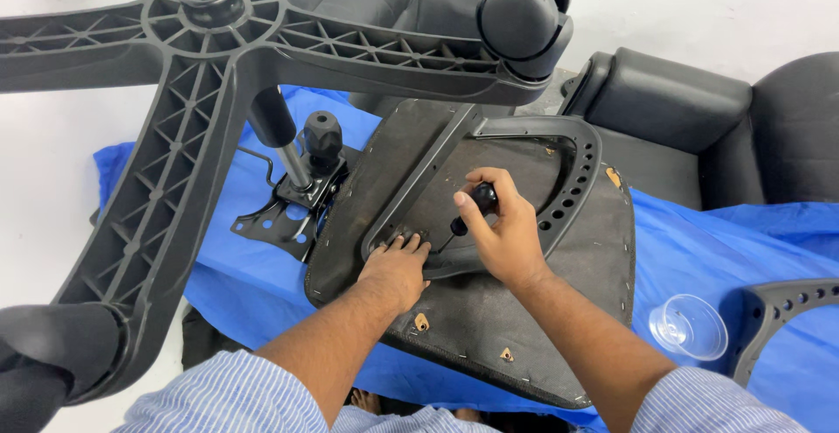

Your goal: The person uses a screwdriver to tighten screws into a black plastic chair frame, securing it to the chair base. The hands hold the frame steady while turning the screwdriver repeatedly.

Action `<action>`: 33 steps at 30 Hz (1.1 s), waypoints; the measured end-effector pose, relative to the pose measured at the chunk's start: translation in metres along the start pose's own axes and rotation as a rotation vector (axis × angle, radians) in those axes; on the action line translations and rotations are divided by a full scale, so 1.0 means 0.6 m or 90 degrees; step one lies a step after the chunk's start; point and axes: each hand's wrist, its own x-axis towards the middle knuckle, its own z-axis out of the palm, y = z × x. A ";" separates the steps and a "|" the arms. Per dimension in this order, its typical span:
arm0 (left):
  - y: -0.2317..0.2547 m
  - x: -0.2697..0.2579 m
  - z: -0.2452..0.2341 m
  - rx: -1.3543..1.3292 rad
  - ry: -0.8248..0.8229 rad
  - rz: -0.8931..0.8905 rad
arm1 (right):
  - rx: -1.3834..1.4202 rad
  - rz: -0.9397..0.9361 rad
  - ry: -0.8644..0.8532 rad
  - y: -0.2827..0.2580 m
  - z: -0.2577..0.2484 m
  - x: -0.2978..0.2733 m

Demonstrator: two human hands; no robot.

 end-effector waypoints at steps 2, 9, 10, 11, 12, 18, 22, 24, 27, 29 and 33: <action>-0.002 0.002 0.008 0.015 0.016 0.003 | -0.009 0.032 0.001 -0.007 0.004 -0.001; -0.032 0.025 0.061 -0.014 0.221 0.112 | -0.034 0.090 0.041 -0.025 0.010 -0.005; -0.036 0.026 0.068 -0.021 0.227 0.118 | -0.036 0.083 0.038 -0.025 0.010 -0.006; -0.038 0.026 0.072 -0.029 0.233 0.124 | -0.038 0.075 0.035 -0.026 0.010 -0.008; -0.038 0.028 0.070 -0.038 0.241 0.127 | -0.039 0.065 0.030 -0.026 0.006 -0.006; -0.031 0.023 0.054 -0.016 0.140 0.126 | -0.010 0.046 -0.009 -0.019 -0.023 -0.004; 0.001 0.025 0.054 0.015 0.123 0.126 | -0.031 0.025 -0.036 -0.008 -0.049 0.000; 0.019 0.029 0.057 0.024 0.119 0.129 | -0.046 0.000 -0.057 -0.004 -0.062 0.002; 0.034 0.032 0.060 0.042 0.119 0.135 | -0.024 0.028 -0.078 -0.003 -0.078 0.003; 0.037 0.029 0.061 0.027 0.117 0.125 | -0.018 0.045 -0.074 -0.005 -0.083 0.003; 0.041 0.019 0.058 -0.017 0.164 0.126 | -0.025 0.119 -0.107 -0.009 -0.090 0.005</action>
